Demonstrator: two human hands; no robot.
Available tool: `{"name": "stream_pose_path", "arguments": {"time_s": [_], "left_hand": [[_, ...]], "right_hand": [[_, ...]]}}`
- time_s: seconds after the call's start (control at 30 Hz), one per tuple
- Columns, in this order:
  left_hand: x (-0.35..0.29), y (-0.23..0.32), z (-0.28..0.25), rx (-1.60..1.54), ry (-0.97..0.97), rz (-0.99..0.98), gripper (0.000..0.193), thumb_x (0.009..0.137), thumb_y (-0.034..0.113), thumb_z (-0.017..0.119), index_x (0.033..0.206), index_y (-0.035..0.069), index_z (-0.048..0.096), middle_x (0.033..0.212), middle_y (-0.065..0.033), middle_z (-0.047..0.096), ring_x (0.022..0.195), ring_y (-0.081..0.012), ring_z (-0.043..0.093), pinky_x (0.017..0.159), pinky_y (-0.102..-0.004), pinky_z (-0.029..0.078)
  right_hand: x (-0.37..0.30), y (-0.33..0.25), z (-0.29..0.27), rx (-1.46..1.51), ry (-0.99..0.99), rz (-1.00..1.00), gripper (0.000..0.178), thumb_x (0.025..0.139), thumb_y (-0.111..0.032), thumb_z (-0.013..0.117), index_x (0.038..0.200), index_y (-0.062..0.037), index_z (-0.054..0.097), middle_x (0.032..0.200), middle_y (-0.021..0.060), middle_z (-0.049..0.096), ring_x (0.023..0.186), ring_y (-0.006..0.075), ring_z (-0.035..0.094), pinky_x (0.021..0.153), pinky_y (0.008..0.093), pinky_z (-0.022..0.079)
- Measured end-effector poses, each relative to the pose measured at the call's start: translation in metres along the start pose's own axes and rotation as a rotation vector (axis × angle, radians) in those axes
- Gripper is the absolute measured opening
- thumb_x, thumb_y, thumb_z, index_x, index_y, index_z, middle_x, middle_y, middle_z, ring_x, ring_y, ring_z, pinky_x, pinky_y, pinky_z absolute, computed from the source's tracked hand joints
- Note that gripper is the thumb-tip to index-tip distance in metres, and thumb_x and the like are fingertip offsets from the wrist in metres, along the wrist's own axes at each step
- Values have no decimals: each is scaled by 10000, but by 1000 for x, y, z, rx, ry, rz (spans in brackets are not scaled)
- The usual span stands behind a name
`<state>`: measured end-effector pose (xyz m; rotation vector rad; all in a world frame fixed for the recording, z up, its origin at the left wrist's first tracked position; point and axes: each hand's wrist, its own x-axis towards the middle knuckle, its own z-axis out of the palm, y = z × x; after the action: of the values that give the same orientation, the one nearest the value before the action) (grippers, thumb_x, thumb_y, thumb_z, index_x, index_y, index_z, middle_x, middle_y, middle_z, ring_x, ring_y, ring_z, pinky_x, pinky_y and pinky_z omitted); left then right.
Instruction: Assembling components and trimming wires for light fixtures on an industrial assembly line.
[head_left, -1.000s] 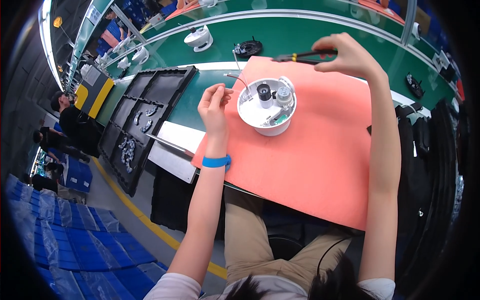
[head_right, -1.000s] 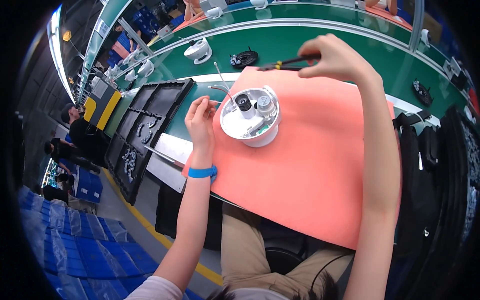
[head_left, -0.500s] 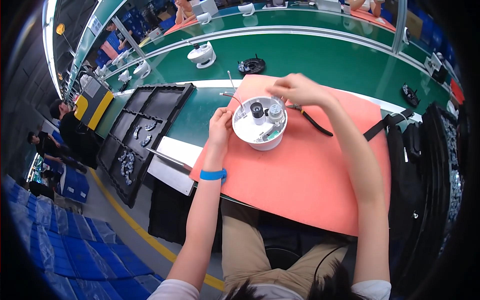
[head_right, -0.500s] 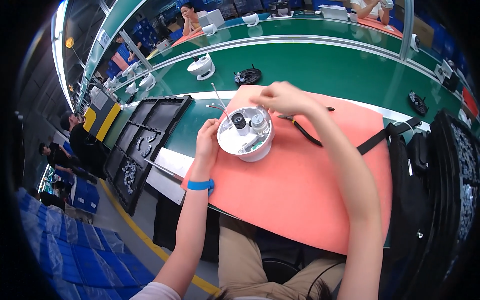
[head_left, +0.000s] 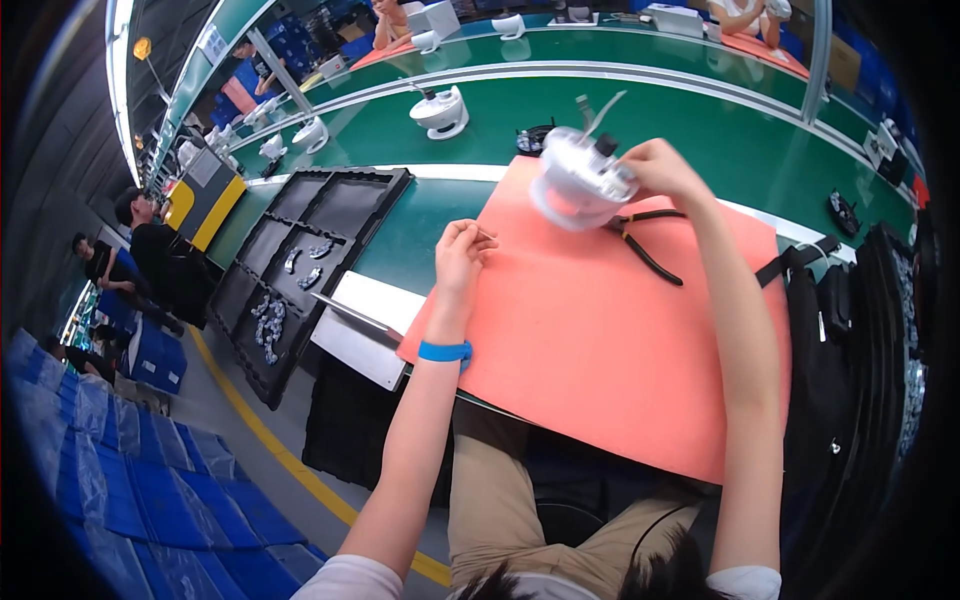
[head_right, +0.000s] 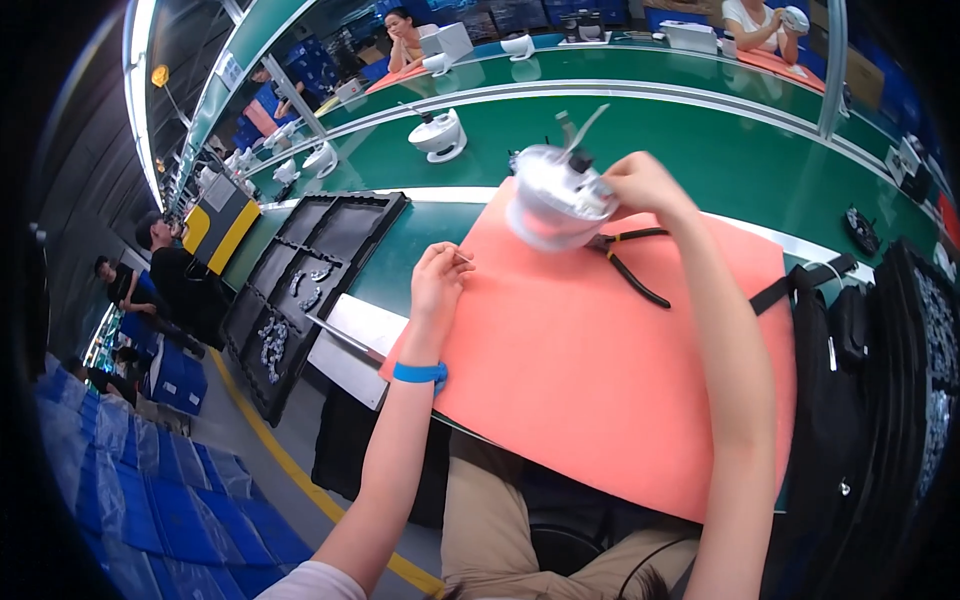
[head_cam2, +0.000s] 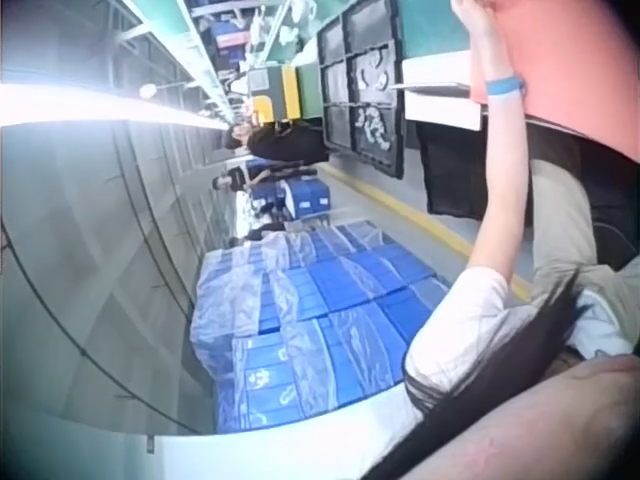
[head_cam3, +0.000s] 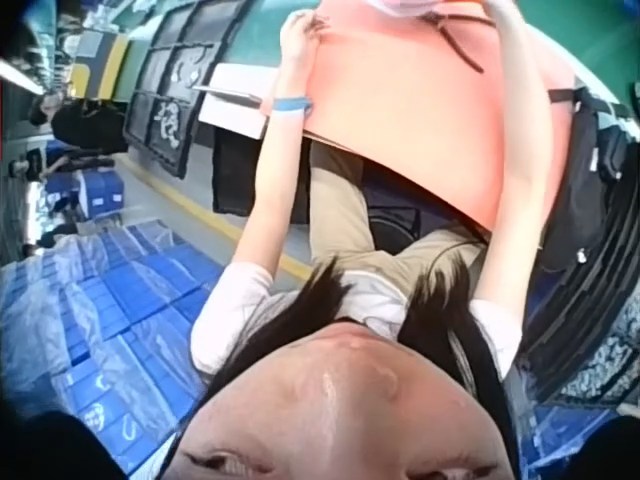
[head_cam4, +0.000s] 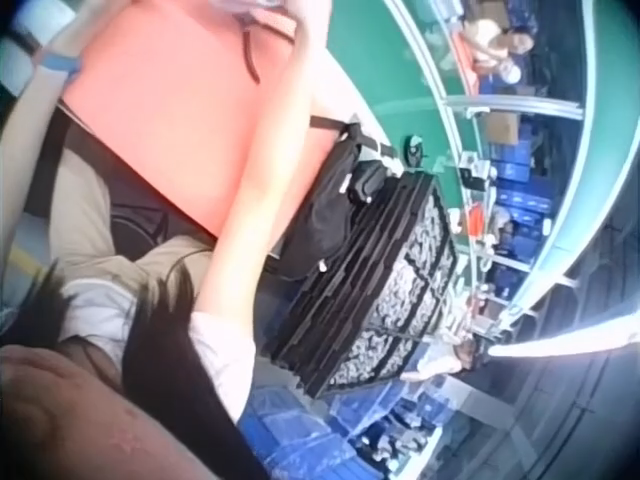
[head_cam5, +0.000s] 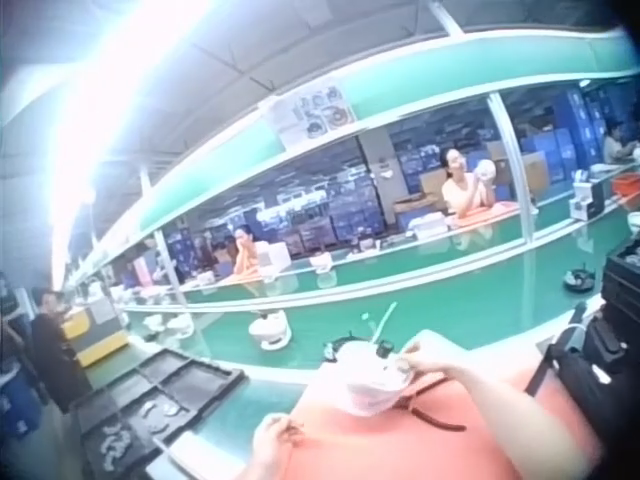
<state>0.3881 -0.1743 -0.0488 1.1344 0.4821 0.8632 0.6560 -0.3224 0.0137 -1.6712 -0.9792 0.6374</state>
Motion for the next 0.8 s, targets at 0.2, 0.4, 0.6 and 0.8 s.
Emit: {"name": "stream_pose_path", "arguments": {"time_s": [0.2, 0.4, 0.6, 0.8], "left_hand": [[-1, -2, 9, 87, -11, -5, 86, 938, 120, 483, 930, 59, 544, 803, -51, 600, 707, -122, 569, 637, -227, 434], [-1, -1, 4, 108, -28, 12, 82, 933, 121, 493, 933, 63, 551, 788, -32, 588, 707, -112, 559, 640, -223, 424], [2, -2, 3, 129, -52, -2, 78, 936, 118, 490, 930, 62, 543, 786, -41, 591, 702, -110, 561, 627, -222, 421], [1, 0, 4, 170, -59, -4, 70, 939, 118, 489, 922, 68, 535, 782, -40, 593, 692, -104, 563, 617, -215, 418]], "right_hand": [[7, 38, -74, 273, 468, -11, 256, 862, -149, 600, 1014, 55, 566, 894, 137, 652, 766, 214, 680, 671, 327, 591], [9, 66, -92, 71, 845, 95, 364, 775, -131, 686, 1050, 31, 510, 897, 161, 641, 753, 217, 682, 607, 306, 594], [18, 89, -97, 121, 899, 122, 587, 739, -231, 700, 1108, 82, 368, 1001, 237, 588, 741, 256, 686, 580, 311, 597], [11, 88, -90, 199, 985, 103, 661, 732, -375, 702, 1141, 37, 388, 1045, 234, 578, 658, 238, 679, 554, 284, 567]]}}
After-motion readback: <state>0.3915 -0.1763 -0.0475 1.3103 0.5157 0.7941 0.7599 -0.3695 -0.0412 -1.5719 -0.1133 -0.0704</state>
